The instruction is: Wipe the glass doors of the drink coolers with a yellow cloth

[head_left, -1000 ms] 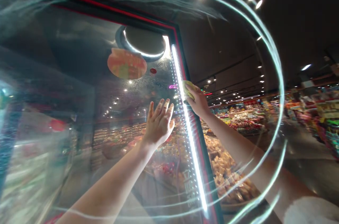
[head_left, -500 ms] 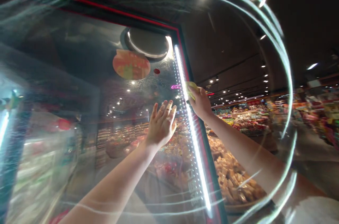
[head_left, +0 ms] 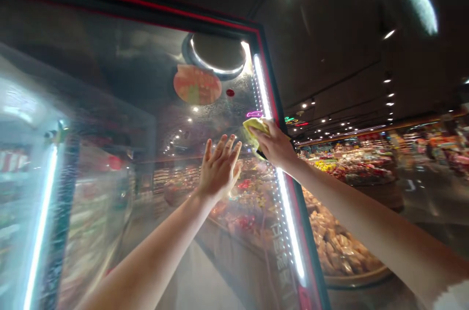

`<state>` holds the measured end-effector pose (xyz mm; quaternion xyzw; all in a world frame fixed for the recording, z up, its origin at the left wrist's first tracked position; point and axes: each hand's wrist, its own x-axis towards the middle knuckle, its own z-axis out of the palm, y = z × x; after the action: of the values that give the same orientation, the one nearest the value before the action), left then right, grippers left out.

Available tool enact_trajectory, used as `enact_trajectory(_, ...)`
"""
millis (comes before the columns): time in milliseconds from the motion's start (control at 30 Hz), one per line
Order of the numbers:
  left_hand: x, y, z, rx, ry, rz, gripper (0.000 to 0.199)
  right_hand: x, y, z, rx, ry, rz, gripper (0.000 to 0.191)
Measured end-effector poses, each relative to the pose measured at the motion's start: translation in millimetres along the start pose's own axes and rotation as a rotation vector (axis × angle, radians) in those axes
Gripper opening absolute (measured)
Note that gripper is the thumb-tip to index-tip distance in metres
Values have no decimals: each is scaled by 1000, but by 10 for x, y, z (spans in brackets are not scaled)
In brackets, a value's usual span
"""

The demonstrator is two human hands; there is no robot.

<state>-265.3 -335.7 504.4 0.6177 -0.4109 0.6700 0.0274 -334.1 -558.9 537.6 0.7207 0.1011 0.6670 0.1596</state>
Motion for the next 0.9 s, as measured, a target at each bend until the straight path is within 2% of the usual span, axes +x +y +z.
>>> enact_trajectory(100,-76,-85,-88,17,-16,-4,54,141,-53,94,30,-5,26,48)
enact_trajectory(233,-166,-199,-169,59,-43,-53,57,693,-274,267,79,77,255,53)
enact_trajectory(300,-225,-275,-215,81,-41,-64,59,813,-446,317,131,90,295,60)
enact_trajectory(400,-341,-440,-330,113,-27,-37,62,620,-598,278,162,12,137,64)
enact_trajectory(467,-421,-577,-439,133,-15,-35,63,397,-561,203,137,-32,5,57)
enact_trajectory(500,-453,-648,-499,143,-16,-44,63,321,-514,171,110,-35,-17,52)
enact_trajectory(533,-477,-718,-559,151,-25,-56,64,291,-466,152,84,-18,14,48)
enact_trajectory(633,-491,-903,-719,172,-83,-92,64,479,-459,192,55,71,291,45)
enact_trajectory(700,-468,-997,-791,184,-114,-126,63,691,-623,265,73,100,427,47)
enact_trajectory(733,-458,-1033,-814,189,-123,-146,62,762,-736,297,89,100,430,48)
enact_trajectory(767,-451,-1064,-828,195,-130,-167,62,789,-851,318,108,96,388,49)
enact_trajectory(833,-460,-1109,-832,201,-138,-208,60,705,-1021,320,152,73,208,51)
enact_trajectory(900,-493,-1137,-812,196,-146,-227,60,511,-1047,278,182,33,7,50)
